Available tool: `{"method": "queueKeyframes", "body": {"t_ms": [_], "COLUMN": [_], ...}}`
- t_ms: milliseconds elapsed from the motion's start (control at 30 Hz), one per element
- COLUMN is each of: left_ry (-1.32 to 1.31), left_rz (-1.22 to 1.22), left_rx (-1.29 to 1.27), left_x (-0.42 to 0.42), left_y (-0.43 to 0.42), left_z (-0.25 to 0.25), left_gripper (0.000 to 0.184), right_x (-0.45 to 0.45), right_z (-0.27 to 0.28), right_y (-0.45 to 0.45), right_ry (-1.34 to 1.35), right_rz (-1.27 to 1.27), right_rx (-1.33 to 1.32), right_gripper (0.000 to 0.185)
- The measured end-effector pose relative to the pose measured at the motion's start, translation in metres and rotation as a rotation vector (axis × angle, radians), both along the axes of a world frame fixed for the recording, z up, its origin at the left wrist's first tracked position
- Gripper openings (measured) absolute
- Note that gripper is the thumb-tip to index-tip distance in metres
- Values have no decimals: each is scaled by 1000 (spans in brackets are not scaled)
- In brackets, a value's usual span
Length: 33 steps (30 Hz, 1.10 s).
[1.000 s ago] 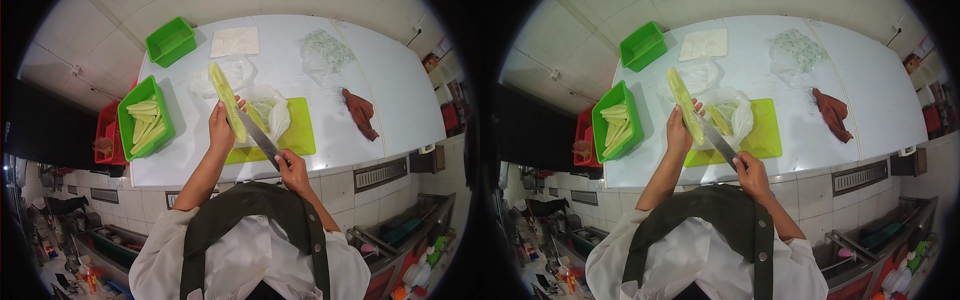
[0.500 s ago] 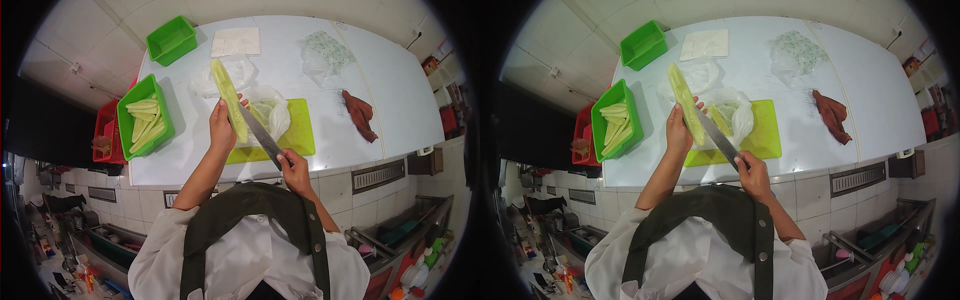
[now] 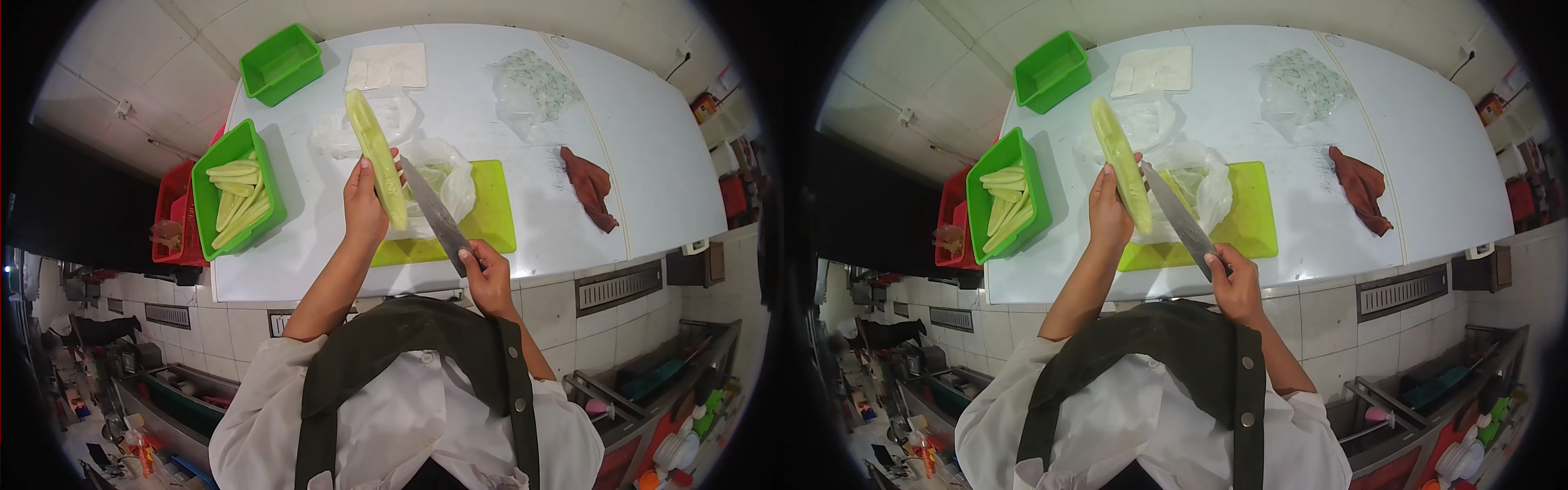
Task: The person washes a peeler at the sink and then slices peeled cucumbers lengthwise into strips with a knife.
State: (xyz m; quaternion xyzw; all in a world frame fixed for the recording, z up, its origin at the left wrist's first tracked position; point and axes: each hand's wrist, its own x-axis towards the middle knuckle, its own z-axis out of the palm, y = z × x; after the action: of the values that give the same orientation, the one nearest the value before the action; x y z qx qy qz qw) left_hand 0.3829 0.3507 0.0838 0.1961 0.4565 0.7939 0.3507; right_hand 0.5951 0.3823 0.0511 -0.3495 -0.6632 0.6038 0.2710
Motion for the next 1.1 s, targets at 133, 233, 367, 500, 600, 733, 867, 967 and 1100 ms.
{"method": "queueKeyframes", "body": {"t_ms": [133,233,367,500,600,733,867,967,1100], "left_ry": [-32,-35,-37,-38,-57,-54,-57,-52,-67], "left_rz": [-23,-19,-8,-13,11,-3,4,3,5], "left_rx": [61,67,62,68,62,70,78,88,94], "left_x": [3,5,6,5,4,3,0,-1,2], "left_y": [1,1,1,1,2,2,2,3,4], "left_z": [-2,-1,1,2,8,8,10,7,8], "left_gripper": [41,41,41,41,41,41,41,41,42], "right_x": [-1,0,-1,0,-1,-1,1,4,2], "right_z": [-2,-5,-9,-9,-8,-2,-5,-5,-7], "right_y": [0,1,0,3,2,8,9,10,19], "right_ry": [-10,-15,-3,17,38,-25,-19,-49,-44], "right_rz": [8,22,24,51,66,107,141,150,233], "right_rx": [26,32,37,-35,-77,-93,-114,-134,-297], "right_gripper": [16,16,15,15,16,16,16,16,17]}}
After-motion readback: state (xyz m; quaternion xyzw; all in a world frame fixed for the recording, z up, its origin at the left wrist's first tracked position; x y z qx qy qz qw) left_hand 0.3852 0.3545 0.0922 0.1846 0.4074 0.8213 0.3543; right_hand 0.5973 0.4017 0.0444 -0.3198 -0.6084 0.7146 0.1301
